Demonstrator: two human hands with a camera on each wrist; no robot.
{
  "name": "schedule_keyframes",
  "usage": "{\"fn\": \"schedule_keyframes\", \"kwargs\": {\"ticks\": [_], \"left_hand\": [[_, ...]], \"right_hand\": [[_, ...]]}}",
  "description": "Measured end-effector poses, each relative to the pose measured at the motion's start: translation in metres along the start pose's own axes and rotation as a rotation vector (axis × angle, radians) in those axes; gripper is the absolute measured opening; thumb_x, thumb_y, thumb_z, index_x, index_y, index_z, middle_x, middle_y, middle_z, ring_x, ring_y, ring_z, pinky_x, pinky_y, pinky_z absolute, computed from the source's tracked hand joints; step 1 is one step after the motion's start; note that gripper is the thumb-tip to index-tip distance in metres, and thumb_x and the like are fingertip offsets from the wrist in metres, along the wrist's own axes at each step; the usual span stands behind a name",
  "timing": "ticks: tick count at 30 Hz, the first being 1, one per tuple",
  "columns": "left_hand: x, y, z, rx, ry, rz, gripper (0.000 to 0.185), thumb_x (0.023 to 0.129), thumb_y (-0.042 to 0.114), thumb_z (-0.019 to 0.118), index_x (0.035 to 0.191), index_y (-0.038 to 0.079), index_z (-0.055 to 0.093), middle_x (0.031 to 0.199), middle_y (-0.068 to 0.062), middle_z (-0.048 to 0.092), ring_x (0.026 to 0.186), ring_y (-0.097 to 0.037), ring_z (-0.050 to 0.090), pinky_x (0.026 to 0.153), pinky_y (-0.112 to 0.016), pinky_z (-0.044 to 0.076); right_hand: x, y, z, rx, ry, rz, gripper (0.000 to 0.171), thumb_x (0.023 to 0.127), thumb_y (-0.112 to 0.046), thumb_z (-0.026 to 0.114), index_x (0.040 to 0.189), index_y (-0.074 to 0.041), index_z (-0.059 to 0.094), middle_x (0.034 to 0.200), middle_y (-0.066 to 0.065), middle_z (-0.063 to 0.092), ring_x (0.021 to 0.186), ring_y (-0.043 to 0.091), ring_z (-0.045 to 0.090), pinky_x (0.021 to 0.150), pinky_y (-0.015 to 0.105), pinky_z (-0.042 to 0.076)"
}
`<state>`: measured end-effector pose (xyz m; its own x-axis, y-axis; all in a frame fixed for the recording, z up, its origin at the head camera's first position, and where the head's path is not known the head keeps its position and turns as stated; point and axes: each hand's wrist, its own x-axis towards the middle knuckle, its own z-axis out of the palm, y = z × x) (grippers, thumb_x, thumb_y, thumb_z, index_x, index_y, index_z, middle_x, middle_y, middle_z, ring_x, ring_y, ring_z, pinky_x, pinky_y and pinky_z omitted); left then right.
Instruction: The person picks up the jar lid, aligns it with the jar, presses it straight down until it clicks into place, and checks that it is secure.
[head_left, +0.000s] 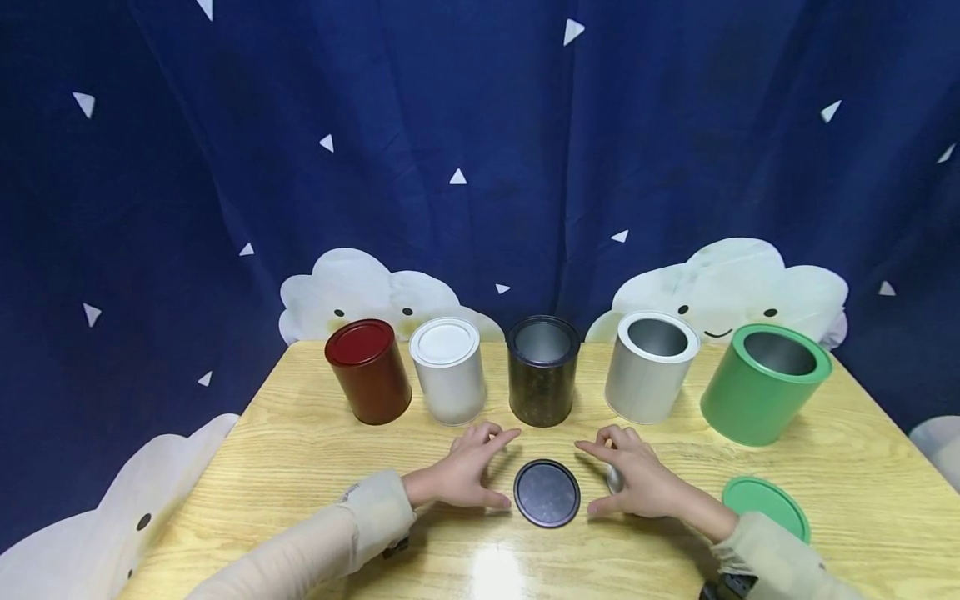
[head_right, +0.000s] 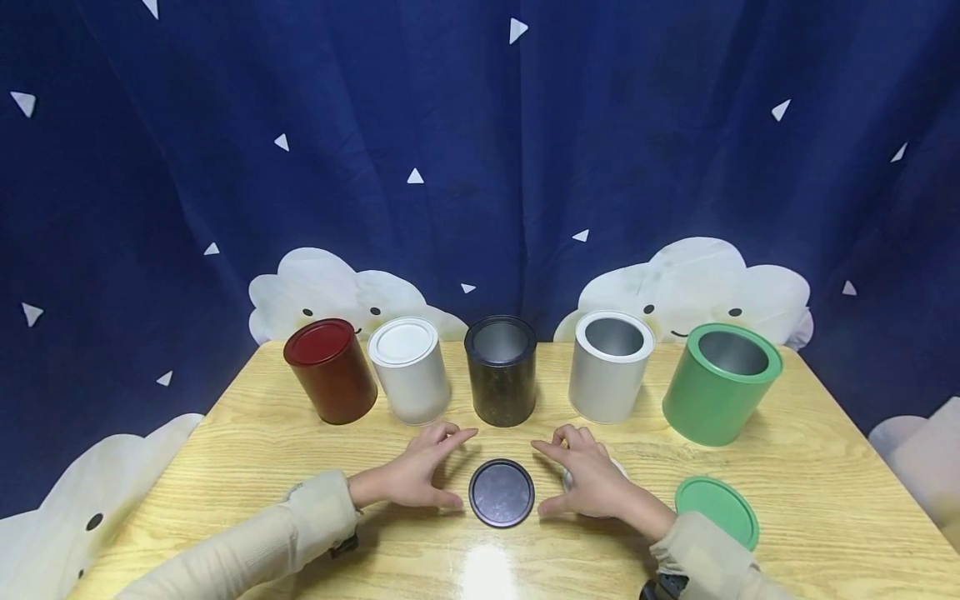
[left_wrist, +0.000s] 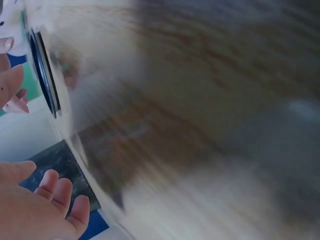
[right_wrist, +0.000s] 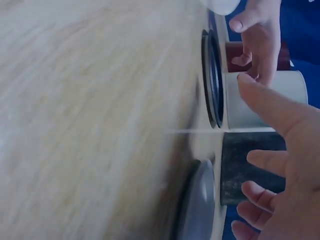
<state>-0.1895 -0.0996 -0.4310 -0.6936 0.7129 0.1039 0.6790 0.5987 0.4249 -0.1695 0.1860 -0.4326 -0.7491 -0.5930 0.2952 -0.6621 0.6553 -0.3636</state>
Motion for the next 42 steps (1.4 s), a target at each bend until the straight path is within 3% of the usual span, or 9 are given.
{"fn": "schedule_keyframes", "kwargs": {"ticks": [6, 12, 21, 32, 42], "left_hand": [[0.005, 0.002, 0.004, 0.013, -0.062, -0.060, 0.092, 0.065, 0.035, 0.080, 0.140, 0.009, 0.033, 0.118, -0.008, 0.039, 0.098, -0.020, 0.035, 0.073, -0.028, 0.025], [0.006, 0.003, 0.010, 0.041, -0.118, -0.119, 0.089, 0.064, 0.039, 0.080, 0.138, 0.013, 0.037, 0.114, -0.005, 0.039, 0.098, -0.019, 0.033, 0.072, -0.028, 0.023], [0.011, 0.005, 0.015, 0.130, -0.131, -0.140, 0.083, 0.062, 0.043, 0.080, 0.132, 0.016, 0.046, 0.109, 0.002, 0.038, 0.095, -0.015, 0.033, 0.072, -0.026, 0.024], [0.012, 0.009, 0.016, 0.178, -0.146, -0.109, 0.074, 0.066, 0.047, 0.077, 0.130, 0.022, 0.051, 0.101, 0.007, 0.035, 0.089, -0.011, 0.030, 0.069, -0.024, 0.022], [0.014, 0.011, 0.014, 0.190, -0.149, -0.065, 0.076, 0.070, 0.048, 0.072, 0.134, 0.017, 0.047, 0.098, 0.007, 0.034, 0.086, -0.010, 0.029, 0.068, -0.022, 0.022]], "right_hand": [[0.004, -0.005, 0.002, -0.044, -0.097, 0.081, 0.079, 0.055, -0.047, 0.080, 0.119, -0.005, 0.059, 0.095, -0.002, 0.038, 0.085, 0.018, 0.034, 0.064, 0.030, 0.026], [0.008, -0.008, 0.011, -0.046, -0.157, 0.092, 0.080, 0.054, -0.046, 0.081, 0.119, -0.004, 0.059, 0.094, -0.002, 0.036, 0.085, 0.019, 0.031, 0.063, 0.030, 0.023], [0.012, -0.011, 0.019, -0.027, -0.191, 0.090, 0.082, 0.055, -0.047, 0.081, 0.120, -0.003, 0.058, 0.093, -0.003, 0.035, 0.086, 0.018, 0.030, 0.063, 0.030, 0.022], [0.016, -0.012, 0.026, -0.034, -0.164, 0.056, 0.081, 0.054, -0.050, 0.080, 0.119, -0.006, 0.060, 0.091, -0.005, 0.038, 0.084, 0.016, 0.031, 0.061, 0.030, 0.022], [0.017, -0.010, 0.022, 0.047, -0.151, 0.076, 0.081, 0.053, -0.048, 0.080, 0.118, -0.003, 0.060, 0.093, -0.004, 0.044, 0.086, 0.016, 0.035, 0.065, 0.030, 0.025]]}}
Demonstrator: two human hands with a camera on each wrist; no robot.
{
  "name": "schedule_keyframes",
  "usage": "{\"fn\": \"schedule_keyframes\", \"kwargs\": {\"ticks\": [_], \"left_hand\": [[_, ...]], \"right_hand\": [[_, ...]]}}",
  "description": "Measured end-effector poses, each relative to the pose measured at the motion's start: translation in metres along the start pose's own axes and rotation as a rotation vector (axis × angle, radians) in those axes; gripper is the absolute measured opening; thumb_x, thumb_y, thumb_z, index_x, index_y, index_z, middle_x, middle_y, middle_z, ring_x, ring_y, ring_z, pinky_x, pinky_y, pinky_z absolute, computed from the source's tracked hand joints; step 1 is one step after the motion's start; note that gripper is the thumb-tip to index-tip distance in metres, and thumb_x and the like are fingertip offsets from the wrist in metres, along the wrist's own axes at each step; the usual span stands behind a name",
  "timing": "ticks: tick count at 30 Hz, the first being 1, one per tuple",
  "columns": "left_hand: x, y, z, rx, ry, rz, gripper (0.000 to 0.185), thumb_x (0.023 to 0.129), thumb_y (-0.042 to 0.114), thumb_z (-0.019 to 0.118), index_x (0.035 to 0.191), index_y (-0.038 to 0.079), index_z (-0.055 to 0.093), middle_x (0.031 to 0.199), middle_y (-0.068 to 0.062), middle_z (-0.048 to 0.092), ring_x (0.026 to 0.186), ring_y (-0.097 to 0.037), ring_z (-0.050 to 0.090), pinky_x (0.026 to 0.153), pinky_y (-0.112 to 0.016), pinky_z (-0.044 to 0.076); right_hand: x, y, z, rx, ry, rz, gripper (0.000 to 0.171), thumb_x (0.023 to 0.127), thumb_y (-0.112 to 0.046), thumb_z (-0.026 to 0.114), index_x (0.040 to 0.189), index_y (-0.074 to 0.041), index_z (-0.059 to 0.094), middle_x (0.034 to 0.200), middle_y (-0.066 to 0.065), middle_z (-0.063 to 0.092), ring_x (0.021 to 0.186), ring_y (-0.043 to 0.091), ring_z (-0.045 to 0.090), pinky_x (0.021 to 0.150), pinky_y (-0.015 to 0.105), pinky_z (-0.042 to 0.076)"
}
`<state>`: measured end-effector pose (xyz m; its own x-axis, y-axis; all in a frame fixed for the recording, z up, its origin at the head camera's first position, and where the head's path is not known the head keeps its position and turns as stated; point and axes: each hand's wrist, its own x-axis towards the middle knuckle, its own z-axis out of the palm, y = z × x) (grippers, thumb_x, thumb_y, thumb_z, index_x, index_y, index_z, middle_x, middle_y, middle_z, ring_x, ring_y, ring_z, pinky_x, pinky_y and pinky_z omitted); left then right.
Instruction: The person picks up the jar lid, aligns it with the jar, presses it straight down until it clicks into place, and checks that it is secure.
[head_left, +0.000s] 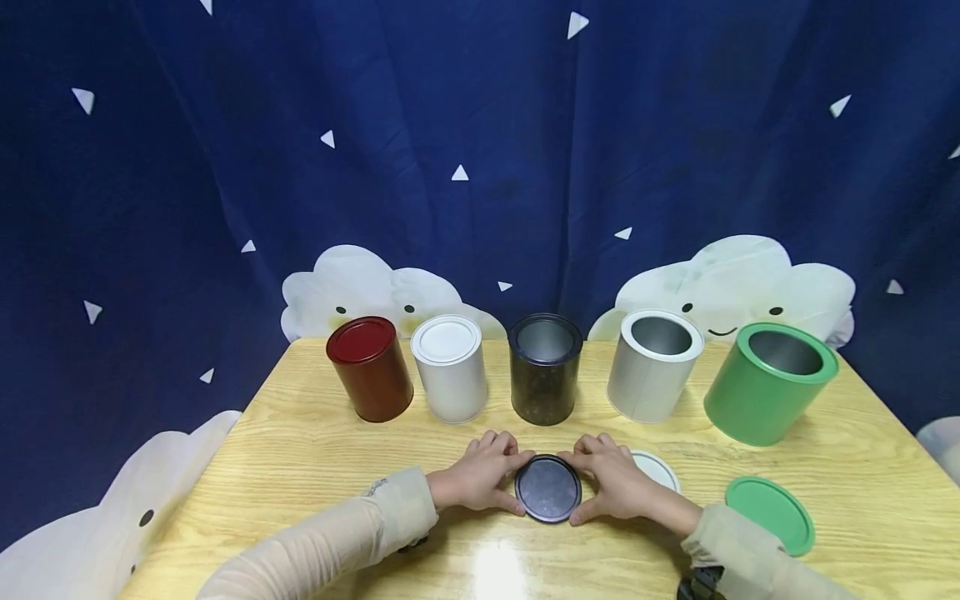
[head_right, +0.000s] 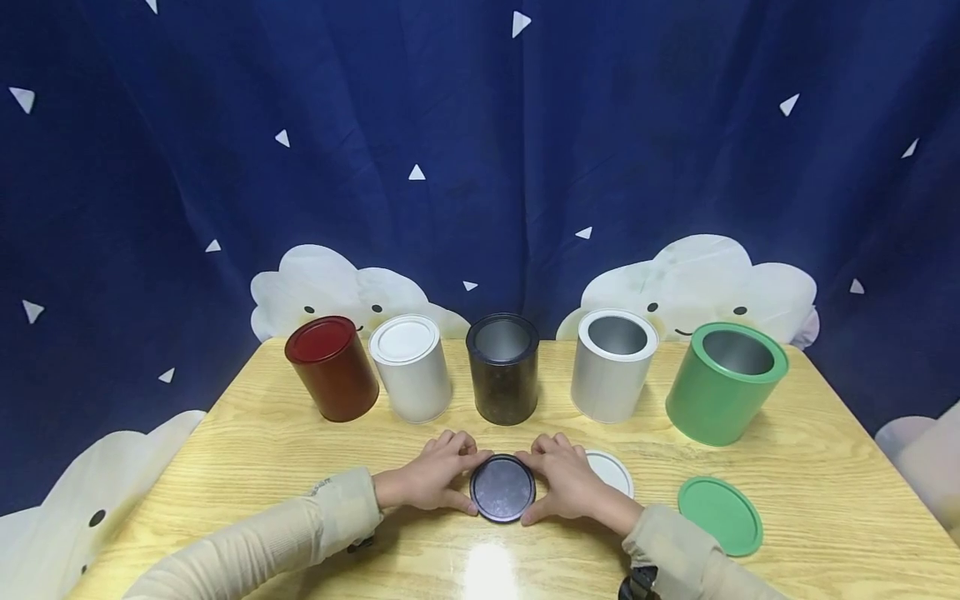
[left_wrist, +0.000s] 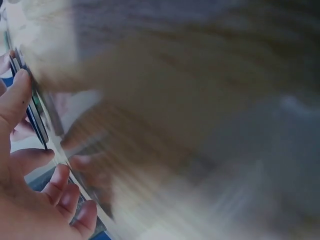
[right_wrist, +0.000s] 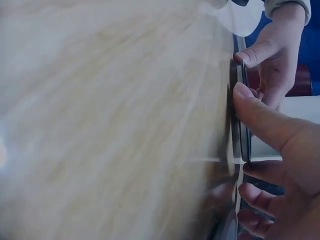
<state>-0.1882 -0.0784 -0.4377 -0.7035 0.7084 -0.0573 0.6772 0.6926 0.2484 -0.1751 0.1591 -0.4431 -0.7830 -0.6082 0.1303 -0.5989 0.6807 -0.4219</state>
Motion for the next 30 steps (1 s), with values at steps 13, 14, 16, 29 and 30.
{"fn": "schedule_keyframes", "kwargs": {"ticks": [13, 14, 16, 29, 30], "left_hand": [[0.001, -0.005, -0.005, -0.132, 0.038, 0.085, 0.073, 0.071, 0.041, 0.075, 0.133, 0.012, 0.048, 0.098, 0.005, 0.036, 0.087, -0.010, 0.030, 0.073, -0.019, 0.025], [0.001, -0.005, -0.007, -0.141, 0.041, 0.092, 0.073, 0.071, 0.040, 0.075, 0.133, 0.012, 0.048, 0.098, 0.005, 0.036, 0.086, -0.010, 0.030, 0.073, -0.019, 0.024], [0.001, -0.006, -0.008, -0.161, 0.057, 0.119, 0.073, 0.071, 0.039, 0.075, 0.132, 0.011, 0.049, 0.098, 0.005, 0.036, 0.085, -0.011, 0.029, 0.073, -0.019, 0.024], [-0.005, -0.010, -0.014, -0.290, 0.212, 0.243, 0.069, 0.071, 0.033, 0.077, 0.130, 0.008, 0.050, 0.100, 0.001, 0.039, 0.091, -0.014, 0.032, 0.078, -0.023, 0.029], [-0.004, -0.010, -0.015, -0.297, 0.220, 0.247, 0.069, 0.071, 0.033, 0.077, 0.130, 0.008, 0.050, 0.101, 0.001, 0.039, 0.092, -0.014, 0.032, 0.078, -0.023, 0.030]], "right_hand": [[-0.005, 0.001, -0.011, 0.103, 0.019, -0.030, 0.075, 0.057, -0.043, 0.081, 0.118, -0.005, 0.060, 0.103, -0.005, 0.048, 0.095, 0.015, 0.039, 0.078, 0.037, 0.033], [-0.005, 0.001, -0.012, 0.104, 0.020, -0.037, 0.075, 0.058, -0.044, 0.080, 0.118, -0.005, 0.059, 0.103, -0.005, 0.048, 0.095, 0.015, 0.039, 0.079, 0.037, 0.034], [-0.005, 0.001, -0.015, 0.109, 0.020, -0.050, 0.075, 0.059, -0.046, 0.079, 0.118, -0.004, 0.059, 0.104, -0.004, 0.048, 0.095, 0.014, 0.039, 0.080, 0.037, 0.034], [-0.002, 0.001, -0.027, 0.078, 0.114, -0.213, 0.071, 0.060, -0.041, 0.080, 0.116, -0.003, 0.060, 0.103, -0.001, 0.050, 0.094, 0.014, 0.042, 0.078, 0.034, 0.039], [-0.002, 0.001, -0.028, 0.077, 0.121, -0.220, 0.071, 0.060, -0.041, 0.081, 0.116, -0.002, 0.060, 0.103, 0.000, 0.050, 0.094, 0.014, 0.042, 0.078, 0.034, 0.039]]}}
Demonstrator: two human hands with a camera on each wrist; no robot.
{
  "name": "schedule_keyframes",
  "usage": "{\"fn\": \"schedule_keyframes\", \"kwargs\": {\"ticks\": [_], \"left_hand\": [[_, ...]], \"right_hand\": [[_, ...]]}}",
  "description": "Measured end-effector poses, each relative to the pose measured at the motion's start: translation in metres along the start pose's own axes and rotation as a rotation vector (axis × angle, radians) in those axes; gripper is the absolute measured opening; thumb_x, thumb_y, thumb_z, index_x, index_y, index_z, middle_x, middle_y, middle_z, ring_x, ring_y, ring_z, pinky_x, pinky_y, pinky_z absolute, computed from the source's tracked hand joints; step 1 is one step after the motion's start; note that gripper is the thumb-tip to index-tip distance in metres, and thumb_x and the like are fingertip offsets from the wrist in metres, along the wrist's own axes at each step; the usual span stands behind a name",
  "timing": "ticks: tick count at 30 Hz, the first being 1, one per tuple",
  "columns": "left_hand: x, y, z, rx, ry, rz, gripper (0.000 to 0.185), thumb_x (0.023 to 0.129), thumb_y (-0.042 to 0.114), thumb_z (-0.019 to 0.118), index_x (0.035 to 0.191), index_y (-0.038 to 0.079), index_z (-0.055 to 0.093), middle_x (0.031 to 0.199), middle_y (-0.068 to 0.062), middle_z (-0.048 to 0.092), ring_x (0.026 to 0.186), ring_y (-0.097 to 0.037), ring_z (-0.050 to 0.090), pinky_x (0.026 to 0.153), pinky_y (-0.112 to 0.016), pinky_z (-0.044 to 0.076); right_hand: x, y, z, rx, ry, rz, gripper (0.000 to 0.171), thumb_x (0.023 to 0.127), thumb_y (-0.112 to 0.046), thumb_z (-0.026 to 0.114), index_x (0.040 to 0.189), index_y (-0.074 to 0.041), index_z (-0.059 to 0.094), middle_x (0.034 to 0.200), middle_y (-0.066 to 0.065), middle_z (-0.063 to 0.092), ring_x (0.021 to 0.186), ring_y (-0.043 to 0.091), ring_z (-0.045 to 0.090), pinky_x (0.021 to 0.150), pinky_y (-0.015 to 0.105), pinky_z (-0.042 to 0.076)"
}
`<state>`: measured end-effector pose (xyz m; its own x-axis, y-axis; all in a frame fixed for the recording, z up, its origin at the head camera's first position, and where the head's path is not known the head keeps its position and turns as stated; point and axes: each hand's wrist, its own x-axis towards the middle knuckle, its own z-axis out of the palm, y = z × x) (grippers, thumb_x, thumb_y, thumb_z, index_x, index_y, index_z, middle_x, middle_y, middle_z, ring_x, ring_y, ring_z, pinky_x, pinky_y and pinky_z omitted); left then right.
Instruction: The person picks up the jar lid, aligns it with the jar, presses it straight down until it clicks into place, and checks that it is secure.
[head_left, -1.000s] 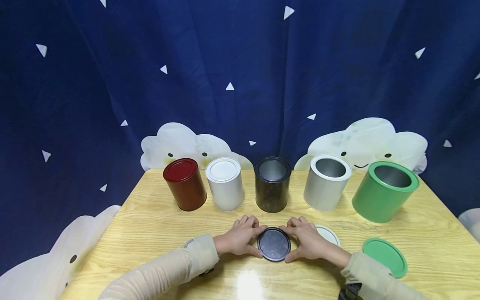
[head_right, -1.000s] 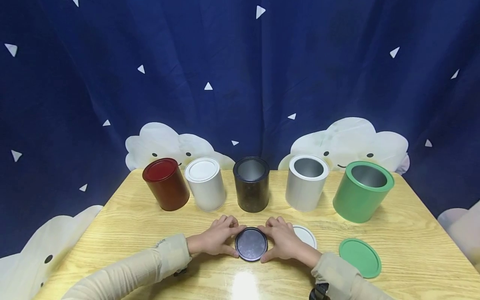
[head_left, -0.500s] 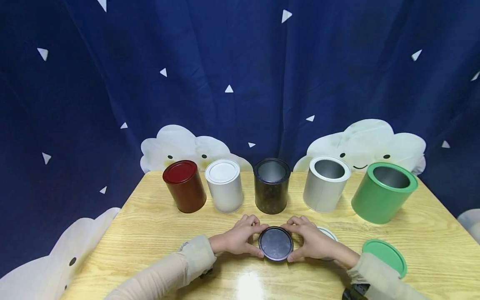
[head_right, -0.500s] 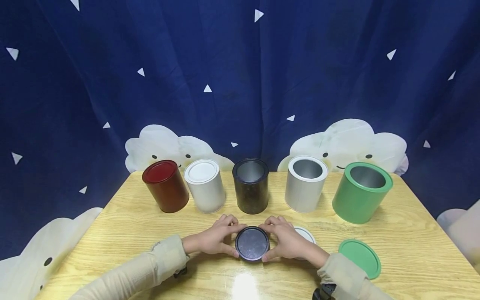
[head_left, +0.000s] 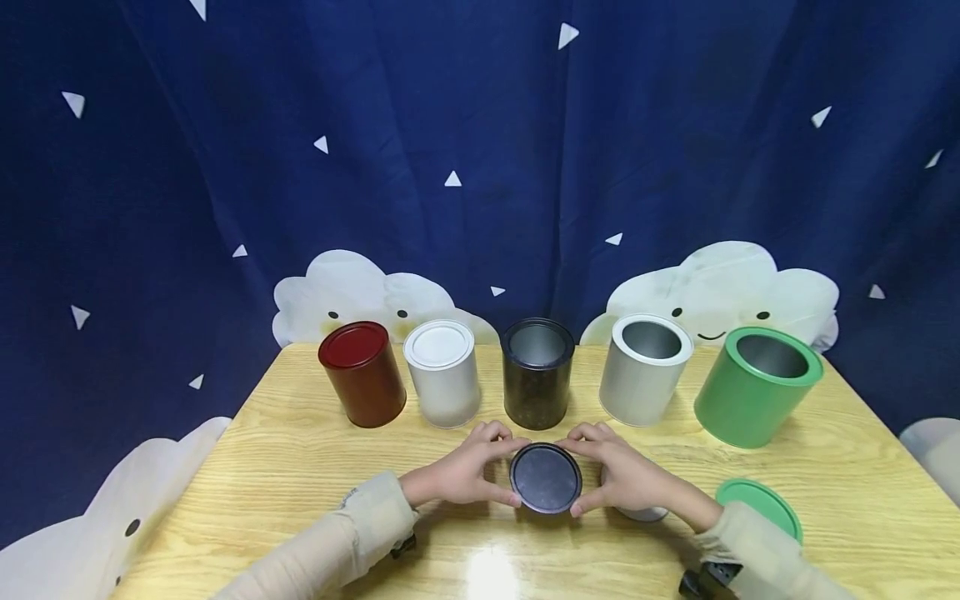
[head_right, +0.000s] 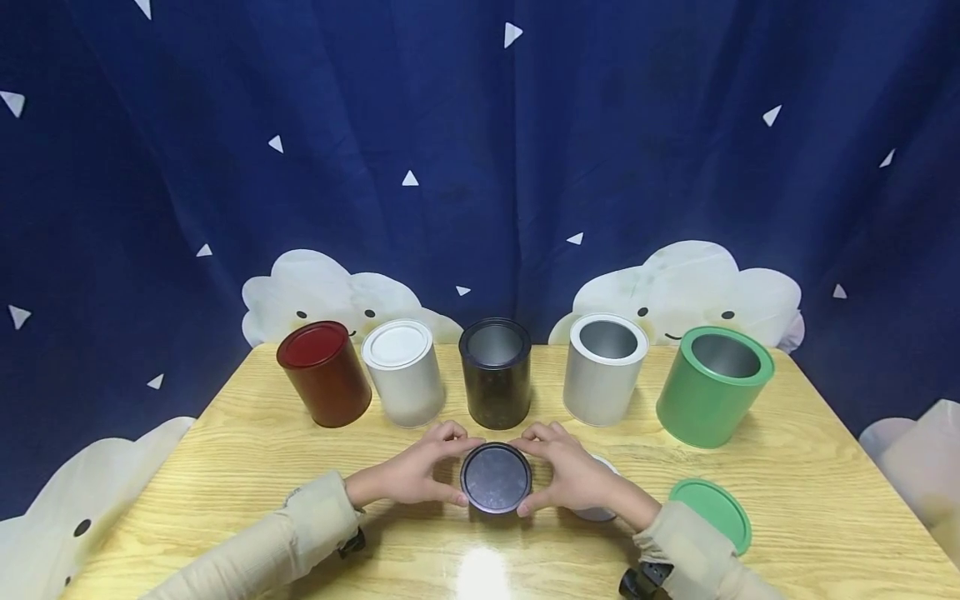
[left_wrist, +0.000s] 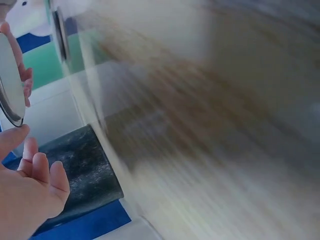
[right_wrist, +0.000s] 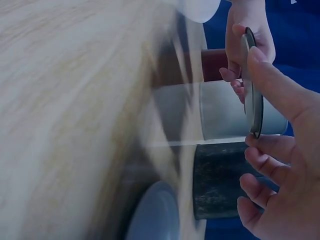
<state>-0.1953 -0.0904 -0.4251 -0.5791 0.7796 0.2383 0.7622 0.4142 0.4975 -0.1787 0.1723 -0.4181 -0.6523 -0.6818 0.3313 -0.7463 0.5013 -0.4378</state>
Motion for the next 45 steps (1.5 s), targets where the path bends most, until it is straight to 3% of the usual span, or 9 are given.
{"fn": "schedule_keyframes", "kwargs": {"ticks": [8, 14, 21, 34, 45], "left_hand": [[0.003, 0.004, -0.006, -0.042, 0.046, -0.021, 0.072, 0.068, 0.031, 0.079, 0.130, 0.011, 0.050, 0.104, -0.003, 0.044, 0.100, -0.015, 0.034, 0.084, -0.028, 0.032], [0.005, 0.006, -0.013, -0.092, 0.091, -0.005, 0.070, 0.068, 0.027, 0.080, 0.129, 0.006, 0.051, 0.107, -0.009, 0.045, 0.102, -0.017, 0.036, 0.085, -0.029, 0.035], [0.007, 0.008, -0.019, -0.093, 0.206, 0.003, 0.065, 0.064, 0.024, 0.082, 0.122, 0.009, 0.057, 0.105, -0.002, 0.045, 0.099, -0.017, 0.036, 0.082, -0.031, 0.035], [0.011, 0.009, -0.031, -0.138, 0.368, 0.037, 0.055, 0.061, 0.017, 0.084, 0.111, 0.006, 0.063, 0.101, -0.003, 0.048, 0.096, -0.018, 0.039, 0.080, -0.031, 0.036], [0.019, 0.013, -0.047, -0.084, 0.378, 0.068, 0.059, 0.061, 0.020, 0.084, 0.113, 0.003, 0.062, 0.102, -0.005, 0.050, 0.096, -0.020, 0.039, 0.080, -0.033, 0.035]], "right_hand": [[0.003, -0.002, -0.011, 0.013, 0.052, -0.050, 0.072, 0.057, -0.034, 0.084, 0.115, 0.001, 0.060, 0.105, 0.001, 0.052, 0.095, 0.015, 0.043, 0.078, 0.037, 0.039], [0.005, -0.004, -0.017, 0.024, 0.082, -0.054, 0.072, 0.055, -0.030, 0.085, 0.116, 0.000, 0.059, 0.106, 0.001, 0.053, 0.097, 0.015, 0.044, 0.078, 0.039, 0.040], [0.009, -0.004, -0.023, 0.050, 0.109, -0.023, 0.073, 0.057, -0.032, 0.084, 0.117, 0.001, 0.059, 0.108, 0.002, 0.053, 0.098, 0.016, 0.043, 0.079, 0.039, 0.041], [0.019, -0.006, -0.036, 0.047, 0.159, -0.014, 0.071, 0.058, -0.034, 0.084, 0.116, -0.003, 0.059, 0.106, 0.000, 0.053, 0.099, 0.016, 0.043, 0.079, 0.041, 0.040], [0.029, -0.011, -0.048, 0.053, 0.175, 0.020, 0.072, 0.056, -0.027, 0.086, 0.116, 0.001, 0.059, 0.106, 0.003, 0.054, 0.100, 0.020, 0.046, 0.080, 0.041, 0.041]]}}
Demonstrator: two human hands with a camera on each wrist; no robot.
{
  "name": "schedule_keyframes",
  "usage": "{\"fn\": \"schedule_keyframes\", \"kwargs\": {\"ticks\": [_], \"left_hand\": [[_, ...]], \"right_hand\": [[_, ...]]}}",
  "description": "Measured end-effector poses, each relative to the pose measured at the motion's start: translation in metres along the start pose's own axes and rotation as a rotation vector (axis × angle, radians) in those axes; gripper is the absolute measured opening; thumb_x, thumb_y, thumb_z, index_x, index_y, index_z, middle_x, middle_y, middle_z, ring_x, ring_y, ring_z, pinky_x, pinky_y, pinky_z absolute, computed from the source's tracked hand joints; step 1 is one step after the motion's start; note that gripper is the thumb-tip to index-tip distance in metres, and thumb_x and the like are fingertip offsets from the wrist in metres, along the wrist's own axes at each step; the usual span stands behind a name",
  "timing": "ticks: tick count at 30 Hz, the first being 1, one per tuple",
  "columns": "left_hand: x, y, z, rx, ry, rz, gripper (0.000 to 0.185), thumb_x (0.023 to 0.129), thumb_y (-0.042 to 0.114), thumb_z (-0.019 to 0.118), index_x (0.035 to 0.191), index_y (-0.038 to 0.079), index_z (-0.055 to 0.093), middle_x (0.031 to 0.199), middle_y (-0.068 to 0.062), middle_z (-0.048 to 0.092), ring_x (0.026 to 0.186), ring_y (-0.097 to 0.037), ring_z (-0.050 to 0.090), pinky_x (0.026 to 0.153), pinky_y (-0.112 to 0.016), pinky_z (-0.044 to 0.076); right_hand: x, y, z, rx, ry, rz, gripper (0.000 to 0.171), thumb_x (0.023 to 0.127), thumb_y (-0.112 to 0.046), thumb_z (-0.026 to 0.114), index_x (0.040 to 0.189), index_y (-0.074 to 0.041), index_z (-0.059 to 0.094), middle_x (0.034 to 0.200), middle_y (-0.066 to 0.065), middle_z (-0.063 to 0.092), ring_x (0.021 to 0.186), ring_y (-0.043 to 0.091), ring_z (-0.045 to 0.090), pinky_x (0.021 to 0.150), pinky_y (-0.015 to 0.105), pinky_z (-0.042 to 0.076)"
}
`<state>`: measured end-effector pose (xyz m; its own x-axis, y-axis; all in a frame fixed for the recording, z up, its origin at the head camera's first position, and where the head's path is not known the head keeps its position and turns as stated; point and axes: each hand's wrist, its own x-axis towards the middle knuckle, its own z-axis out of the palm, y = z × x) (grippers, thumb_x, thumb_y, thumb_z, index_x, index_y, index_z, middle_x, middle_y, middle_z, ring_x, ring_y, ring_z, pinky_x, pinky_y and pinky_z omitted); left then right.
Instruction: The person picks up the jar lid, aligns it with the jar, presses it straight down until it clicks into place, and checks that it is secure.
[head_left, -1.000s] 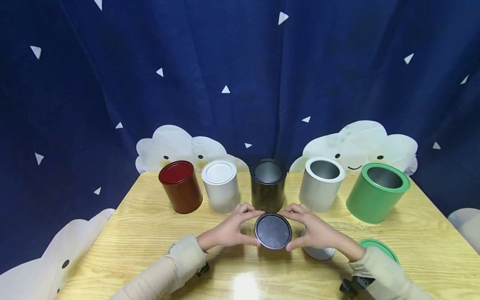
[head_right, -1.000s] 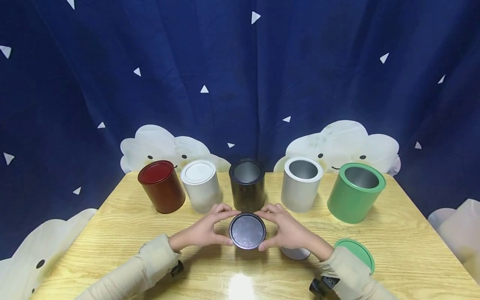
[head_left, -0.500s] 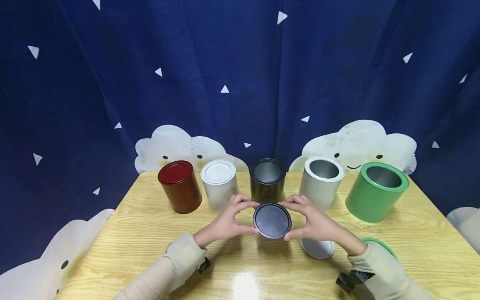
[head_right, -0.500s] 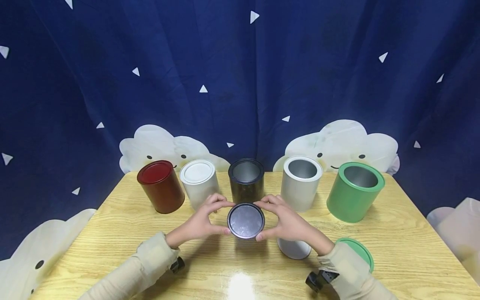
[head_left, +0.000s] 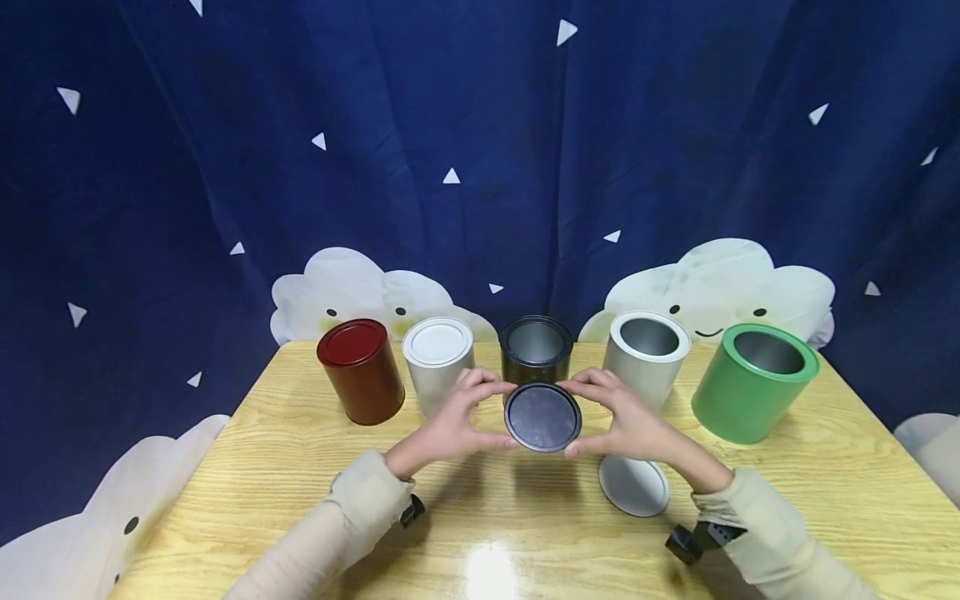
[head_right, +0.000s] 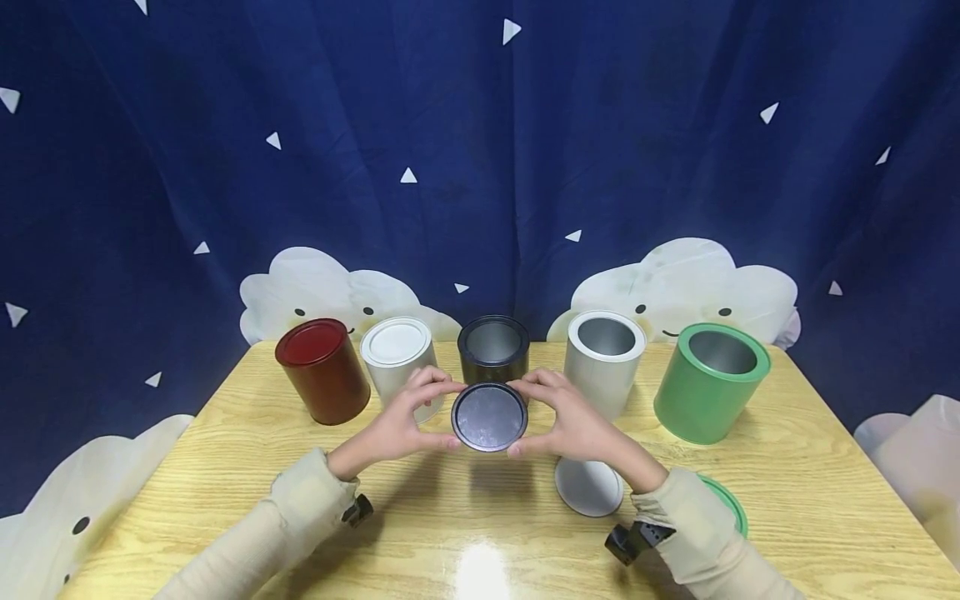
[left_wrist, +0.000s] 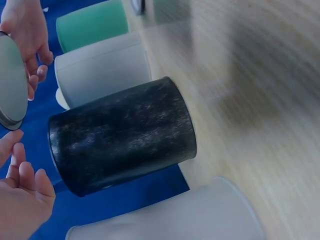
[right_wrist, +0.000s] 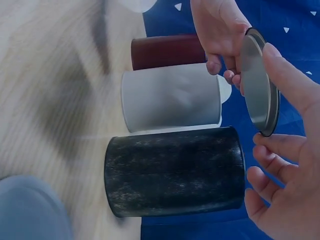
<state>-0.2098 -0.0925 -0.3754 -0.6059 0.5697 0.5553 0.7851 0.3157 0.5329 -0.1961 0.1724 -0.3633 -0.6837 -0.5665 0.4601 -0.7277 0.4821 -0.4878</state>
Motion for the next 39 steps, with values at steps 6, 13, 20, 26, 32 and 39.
{"fn": "schedule_keyframes", "kwargs": {"ticks": [6, 13, 20, 26, 32, 39], "left_hand": [[0.010, 0.003, -0.006, 0.055, 0.010, 0.006, 0.060, 0.059, 0.022, 0.085, 0.111, 0.003, 0.063, 0.101, -0.006, 0.050, 0.095, -0.021, 0.039, 0.080, -0.034, 0.035], [0.022, 0.002, -0.013, 0.097, -0.010, 0.016, 0.060, 0.060, 0.022, 0.084, 0.111, 0.001, 0.062, 0.101, -0.007, 0.051, 0.095, -0.022, 0.040, 0.082, -0.036, 0.035], [0.035, -0.004, -0.018, 0.125, -0.062, -0.040, 0.060, 0.064, 0.023, 0.082, 0.115, 0.001, 0.061, 0.104, -0.009, 0.050, 0.099, -0.024, 0.040, 0.085, -0.037, 0.034], [0.048, -0.013, -0.024, 0.106, -0.078, -0.055, 0.058, 0.066, 0.021, 0.081, 0.115, -0.001, 0.060, 0.104, -0.010, 0.051, 0.101, -0.025, 0.039, 0.087, -0.039, 0.032], [0.059, -0.023, -0.028, 0.081, -0.086, -0.056, 0.056, 0.068, 0.018, 0.079, 0.116, -0.003, 0.059, 0.104, -0.015, 0.051, 0.100, -0.027, 0.039, 0.087, -0.038, 0.032], [0.068, -0.033, -0.031, 0.080, -0.099, -0.099, 0.058, 0.070, 0.019, 0.079, 0.119, -0.003, 0.057, 0.106, -0.013, 0.050, 0.099, -0.026, 0.038, 0.084, -0.035, 0.032]], "right_hand": [[0.008, 0.000, -0.006, -0.017, 0.011, -0.022, 0.072, 0.056, -0.028, 0.085, 0.116, 0.002, 0.059, 0.105, 0.004, 0.053, 0.100, 0.021, 0.046, 0.081, 0.040, 0.039], [0.018, 0.003, -0.014, -0.057, 0.003, -0.016, 0.072, 0.055, -0.025, 0.086, 0.116, 0.003, 0.059, 0.105, 0.007, 0.054, 0.100, 0.026, 0.046, 0.083, 0.043, 0.037], [0.030, 0.010, -0.018, -0.051, -0.036, 0.057, 0.073, 0.059, -0.028, 0.085, 0.119, 0.001, 0.058, 0.107, 0.010, 0.054, 0.102, 0.028, 0.047, 0.086, 0.046, 0.037], [0.043, 0.020, -0.022, -0.048, -0.049, 0.089, 0.071, 0.060, -0.027, 0.084, 0.120, 0.001, 0.057, 0.106, 0.009, 0.054, 0.099, 0.027, 0.049, 0.083, 0.043, 0.038], [0.056, 0.027, -0.028, -0.016, -0.089, 0.138, 0.071, 0.063, -0.027, 0.082, 0.123, 0.001, 0.055, 0.108, 0.008, 0.051, 0.094, 0.023, 0.046, 0.074, 0.044, 0.039], [0.069, 0.036, -0.033, -0.018, -0.120, 0.146, 0.072, 0.065, -0.026, 0.082, 0.124, 0.004, 0.053, 0.107, 0.010, 0.050, 0.094, 0.028, 0.045, 0.073, 0.042, 0.038]]}}
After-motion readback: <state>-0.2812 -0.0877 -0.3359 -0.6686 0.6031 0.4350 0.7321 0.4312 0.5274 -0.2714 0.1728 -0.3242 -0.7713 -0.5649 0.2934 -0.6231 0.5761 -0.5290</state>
